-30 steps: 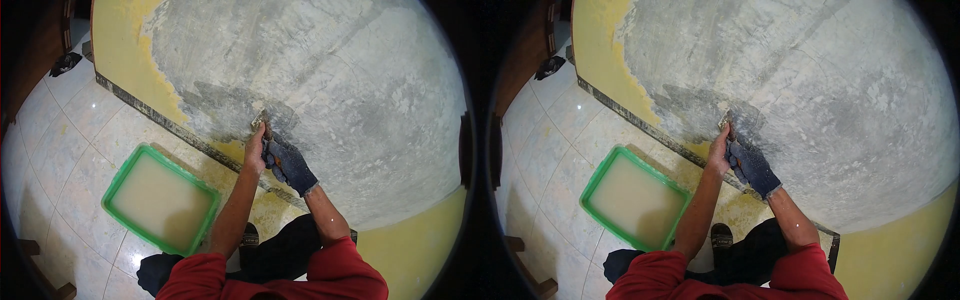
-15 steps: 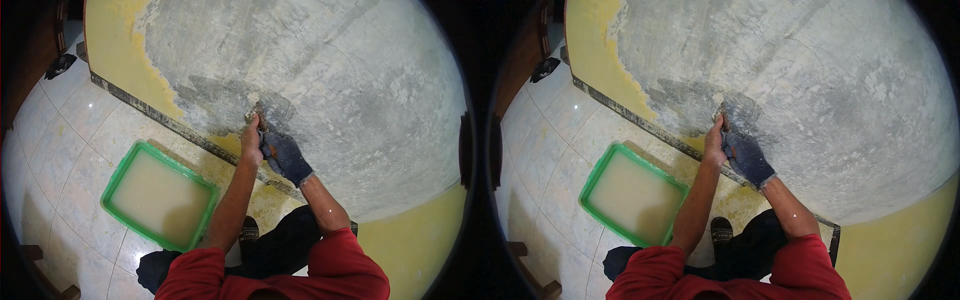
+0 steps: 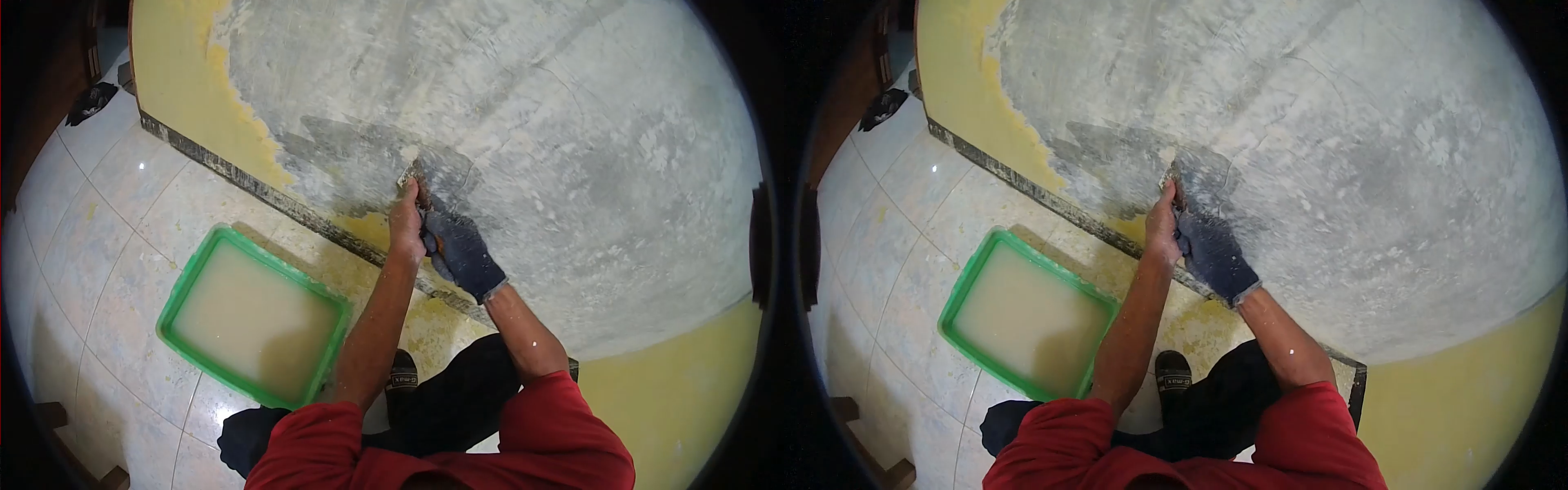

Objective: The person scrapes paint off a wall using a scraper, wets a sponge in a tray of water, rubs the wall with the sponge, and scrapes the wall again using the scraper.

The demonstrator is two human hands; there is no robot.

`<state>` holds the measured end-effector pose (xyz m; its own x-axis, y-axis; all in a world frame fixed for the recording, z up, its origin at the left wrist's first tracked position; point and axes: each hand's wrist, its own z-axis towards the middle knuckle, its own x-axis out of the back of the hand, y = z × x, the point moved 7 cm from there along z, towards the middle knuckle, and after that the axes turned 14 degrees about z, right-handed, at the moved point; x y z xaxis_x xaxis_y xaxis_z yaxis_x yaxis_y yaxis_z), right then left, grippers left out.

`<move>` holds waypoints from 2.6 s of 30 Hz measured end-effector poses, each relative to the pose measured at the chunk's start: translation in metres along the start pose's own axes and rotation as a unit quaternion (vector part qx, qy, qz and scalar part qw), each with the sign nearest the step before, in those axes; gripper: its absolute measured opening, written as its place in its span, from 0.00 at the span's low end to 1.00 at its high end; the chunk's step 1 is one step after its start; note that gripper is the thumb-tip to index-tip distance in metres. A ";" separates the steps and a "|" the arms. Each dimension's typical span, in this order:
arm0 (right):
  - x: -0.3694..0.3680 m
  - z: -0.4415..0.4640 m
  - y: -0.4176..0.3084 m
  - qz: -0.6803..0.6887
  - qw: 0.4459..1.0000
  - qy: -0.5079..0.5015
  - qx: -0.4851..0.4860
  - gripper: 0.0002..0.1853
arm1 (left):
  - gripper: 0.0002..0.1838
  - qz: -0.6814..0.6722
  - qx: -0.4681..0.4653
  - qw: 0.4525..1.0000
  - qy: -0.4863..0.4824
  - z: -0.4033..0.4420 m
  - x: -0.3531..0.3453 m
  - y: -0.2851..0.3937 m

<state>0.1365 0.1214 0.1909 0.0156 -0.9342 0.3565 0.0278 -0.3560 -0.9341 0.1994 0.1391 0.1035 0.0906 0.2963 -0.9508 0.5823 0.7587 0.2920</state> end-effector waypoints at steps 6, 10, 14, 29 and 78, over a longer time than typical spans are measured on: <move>0.004 0.009 -0.001 -0.057 0.995 -0.022 0.081 0.14 | 0.23 0.016 -0.022 0.998 0.050 0.004 0.007 0.015; -0.019 -0.012 -0.045 -0.290 0.900 -0.074 0.318 0.11 | 0.22 0.067 -0.052 0.991 0.102 0.007 0.016 -0.001; 0.004 0.003 -0.005 -0.169 0.981 -0.028 0.092 0.03 | 0.23 0.086 -0.026 0.980 0.179 -0.002 0.014 0.006; -0.001 0.003 -0.015 -0.038 0.999 -0.010 0.006 0.13 | 0.21 0.084 -0.075 0.982 0.152 0.001 0.008 0.014; 0.007 0.003 -0.014 -0.111 0.988 -0.071 0.085 0.16 | 0.36 0.118 0.010 0.986 0.114 -0.004 0.002 0.007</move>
<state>0.1390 0.1195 0.2067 0.1302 -0.8161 0.5631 0.2142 -0.5314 -0.8196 0.2000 0.1470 0.1042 0.0426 0.5874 -0.8082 0.5836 0.6419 0.4973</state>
